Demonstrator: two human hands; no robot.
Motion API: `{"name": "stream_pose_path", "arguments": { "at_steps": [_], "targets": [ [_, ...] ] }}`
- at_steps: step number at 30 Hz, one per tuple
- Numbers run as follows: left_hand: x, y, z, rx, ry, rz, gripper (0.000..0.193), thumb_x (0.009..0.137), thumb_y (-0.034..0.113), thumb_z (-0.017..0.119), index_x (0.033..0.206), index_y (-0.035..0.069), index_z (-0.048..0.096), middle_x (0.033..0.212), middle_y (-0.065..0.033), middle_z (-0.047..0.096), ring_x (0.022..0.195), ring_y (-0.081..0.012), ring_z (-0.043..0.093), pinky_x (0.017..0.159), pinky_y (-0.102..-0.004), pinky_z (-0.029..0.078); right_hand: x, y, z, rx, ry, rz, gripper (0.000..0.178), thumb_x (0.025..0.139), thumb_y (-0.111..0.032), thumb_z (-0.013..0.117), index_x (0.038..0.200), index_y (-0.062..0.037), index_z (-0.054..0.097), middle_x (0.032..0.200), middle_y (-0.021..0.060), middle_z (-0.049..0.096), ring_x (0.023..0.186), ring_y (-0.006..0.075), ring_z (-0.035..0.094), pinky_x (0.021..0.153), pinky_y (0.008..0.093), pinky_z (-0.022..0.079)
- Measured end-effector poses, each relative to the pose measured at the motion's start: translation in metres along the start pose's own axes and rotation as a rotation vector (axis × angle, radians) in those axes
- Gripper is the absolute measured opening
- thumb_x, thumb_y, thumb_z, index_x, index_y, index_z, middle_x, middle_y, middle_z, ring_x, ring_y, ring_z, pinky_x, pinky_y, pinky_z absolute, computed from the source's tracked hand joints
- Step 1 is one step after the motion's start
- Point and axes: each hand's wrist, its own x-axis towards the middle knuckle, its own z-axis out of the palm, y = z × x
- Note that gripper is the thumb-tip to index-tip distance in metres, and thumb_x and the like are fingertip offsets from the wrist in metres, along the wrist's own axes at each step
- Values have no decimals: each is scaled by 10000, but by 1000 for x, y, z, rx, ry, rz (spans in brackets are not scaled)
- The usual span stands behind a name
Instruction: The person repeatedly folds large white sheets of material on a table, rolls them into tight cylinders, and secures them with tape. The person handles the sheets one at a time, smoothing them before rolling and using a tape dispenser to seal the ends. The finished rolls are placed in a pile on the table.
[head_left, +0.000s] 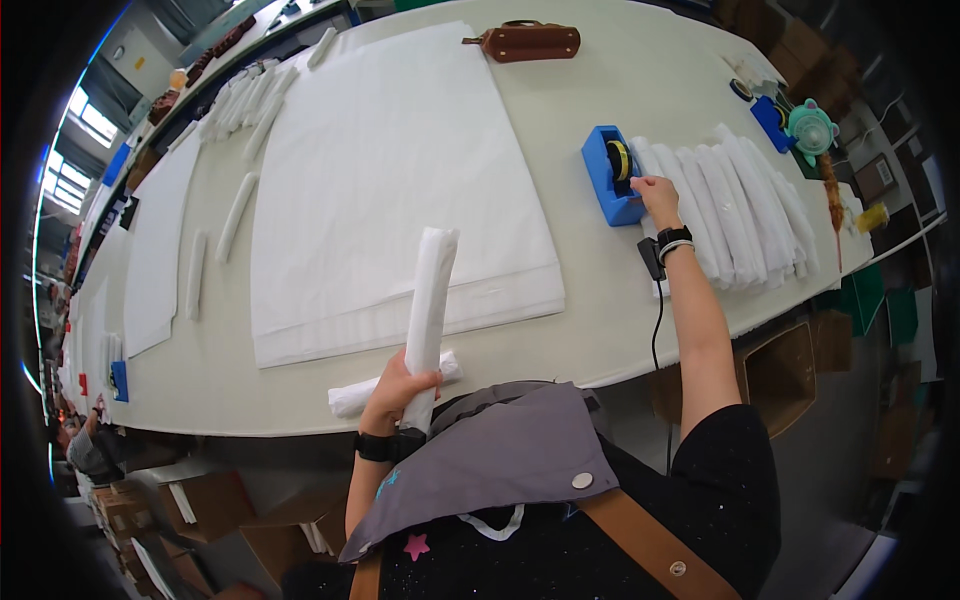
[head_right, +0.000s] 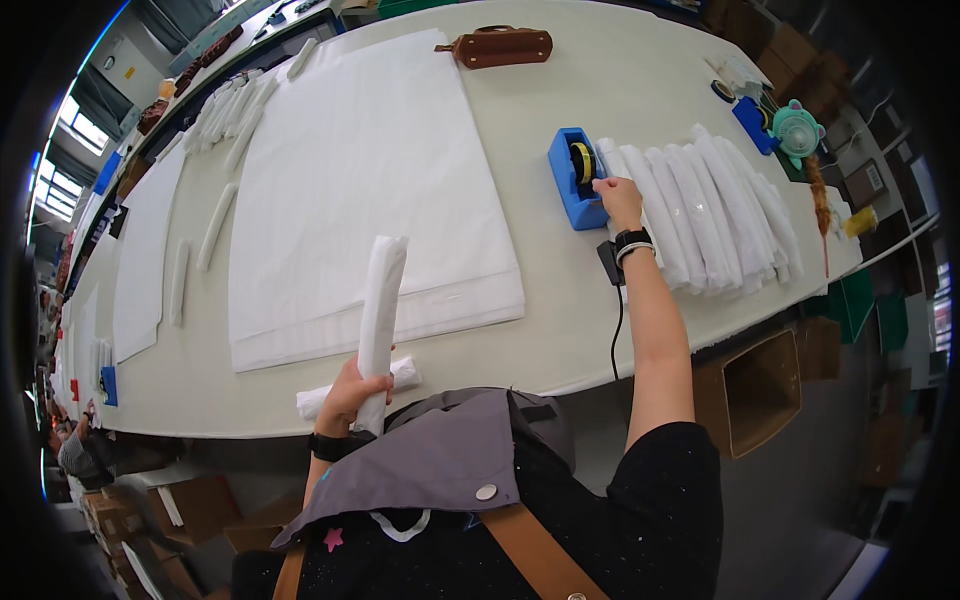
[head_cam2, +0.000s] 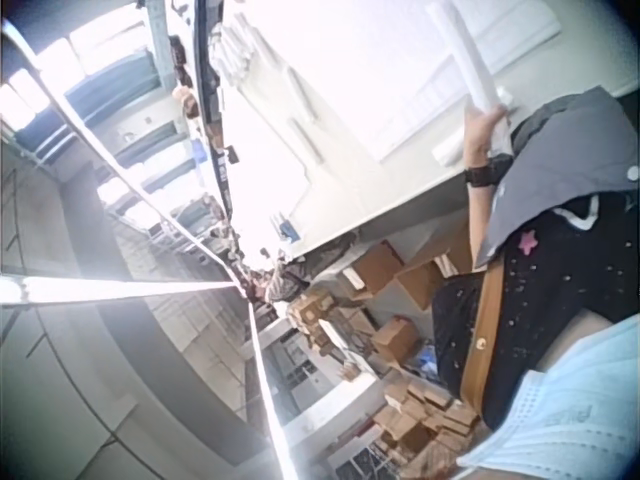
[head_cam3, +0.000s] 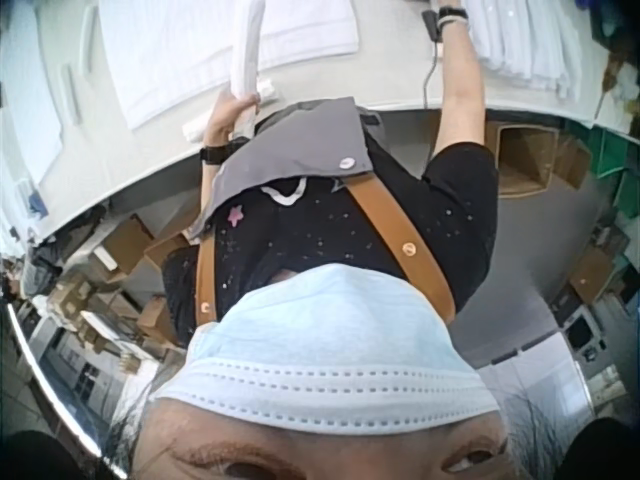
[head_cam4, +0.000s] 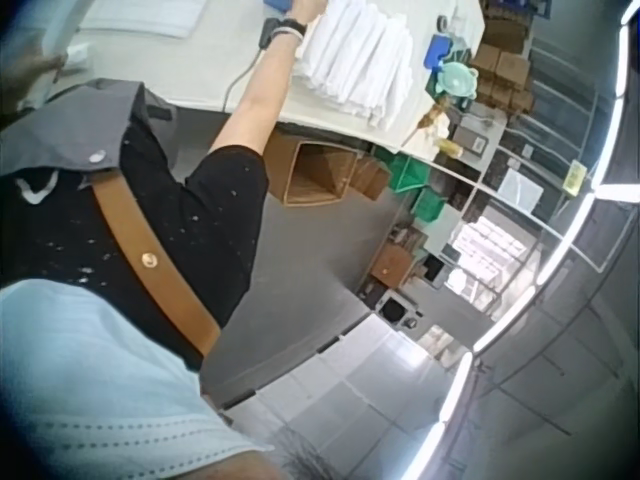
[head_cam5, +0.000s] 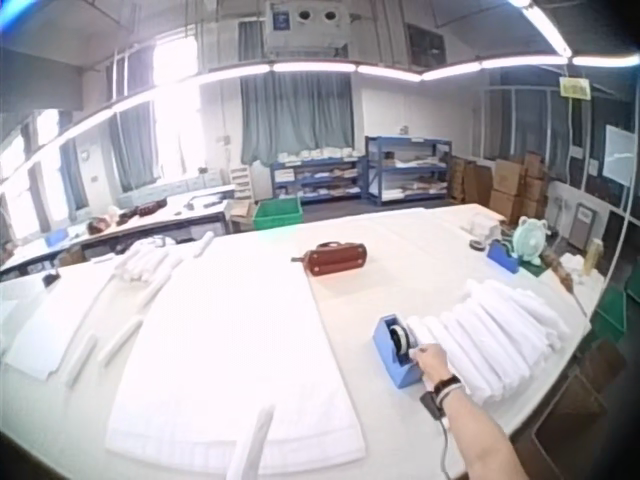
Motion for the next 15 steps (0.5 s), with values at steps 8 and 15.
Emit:
{"name": "stream_pose_path", "arguments": {
  "at_steps": [8, 15],
  "targets": [
    [8, -5, -8, 61, 14, 8, 495, 757, 120, 747, 1152, -44, 498, 820, -86, 607, 629, -152, 626, 567, -315, 544, -7, 9, -17, 205, -44, 35, 388, 841, -176, 730, 1117, 63, 600, 865, 136, 746, 787, 164, 731, 743, 286, 541],
    [5, -2, -9, 66, 8, -13, 558, 756, 100, 732, 1239, -31, 486, 827, -77, 597, 623, -156, 619, 573, -316, 539, -41, 16, -7, 317, -29, 92, 416, 840, -134, 739, 1132, 31, 494, 900, 163, 723, 793, 196, 735, 731, 274, 536]
  ]
}}
